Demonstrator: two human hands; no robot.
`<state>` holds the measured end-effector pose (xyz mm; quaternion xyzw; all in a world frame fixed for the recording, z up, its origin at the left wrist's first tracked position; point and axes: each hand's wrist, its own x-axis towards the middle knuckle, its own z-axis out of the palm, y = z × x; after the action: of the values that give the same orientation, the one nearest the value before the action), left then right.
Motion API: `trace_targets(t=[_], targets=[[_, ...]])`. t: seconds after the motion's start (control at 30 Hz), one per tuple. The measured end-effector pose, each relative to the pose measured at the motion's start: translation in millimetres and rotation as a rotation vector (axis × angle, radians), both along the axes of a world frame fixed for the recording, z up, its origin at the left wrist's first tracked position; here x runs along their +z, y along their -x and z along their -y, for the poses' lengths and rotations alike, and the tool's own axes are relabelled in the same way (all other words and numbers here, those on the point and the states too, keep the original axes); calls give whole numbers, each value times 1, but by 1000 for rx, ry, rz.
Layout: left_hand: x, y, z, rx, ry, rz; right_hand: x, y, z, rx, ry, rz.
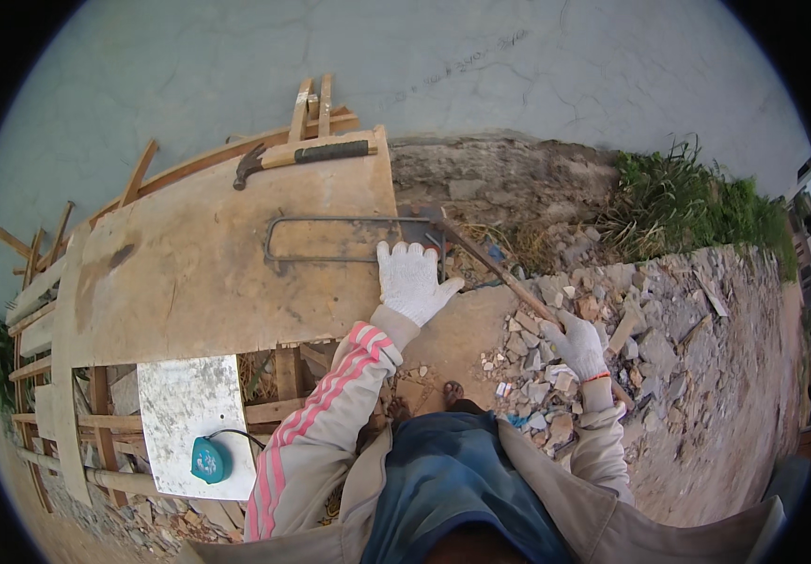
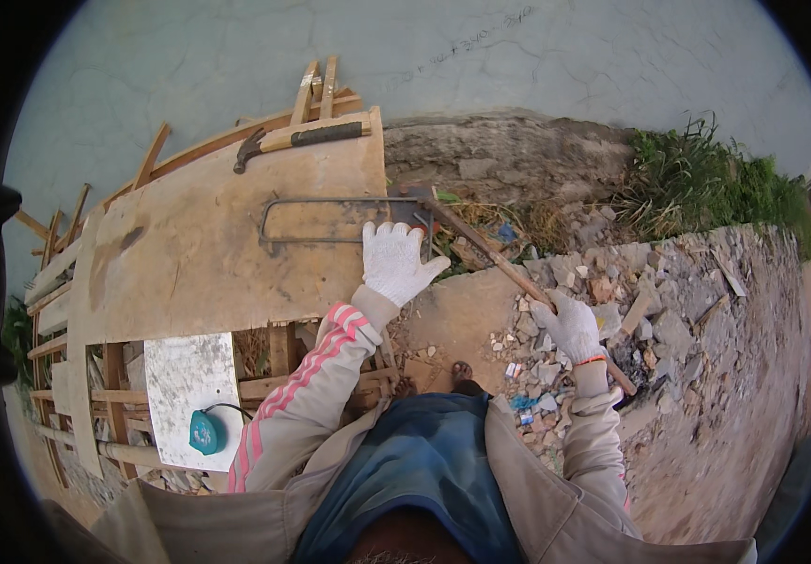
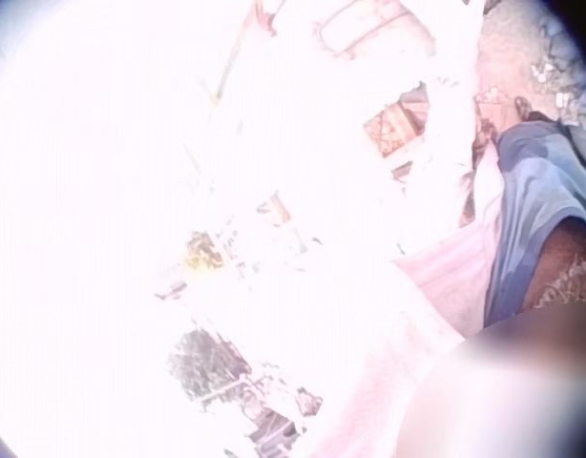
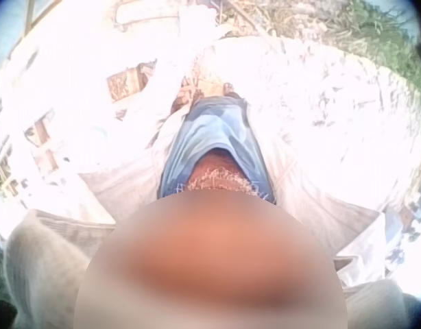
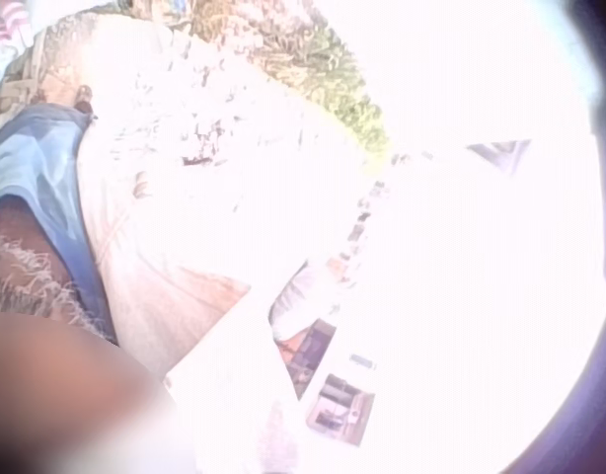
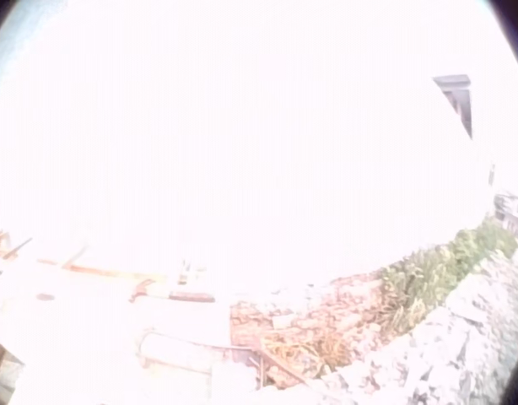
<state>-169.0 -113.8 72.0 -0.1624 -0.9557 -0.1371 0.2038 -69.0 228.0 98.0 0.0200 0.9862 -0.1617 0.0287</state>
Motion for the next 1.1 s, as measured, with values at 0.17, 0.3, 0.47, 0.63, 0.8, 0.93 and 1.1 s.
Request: trace_targets(t=[0.17,0.3,0.47,0.63,0.8,0.93,1.1], targets=[[7,4,-6,1,82,124,7,14,-11,60,-125,-31],[5,11,-8,-18,124,204,12,29,-22,105,-200,-46],[-1,9,-14,41,123,204,19,23,-15,112,-179,-42],[-2,19,-19,68,117,291,23,12,-2,67,-192,-21],[-10,31,-17,65,62,304,21,8,2,42,-167,-46],[-15,31,-14,78,20,277,20,1,7,29,-164,-50],[-17,27,-12,96,-68,265,25,-6,17,-20,-163,-29]])
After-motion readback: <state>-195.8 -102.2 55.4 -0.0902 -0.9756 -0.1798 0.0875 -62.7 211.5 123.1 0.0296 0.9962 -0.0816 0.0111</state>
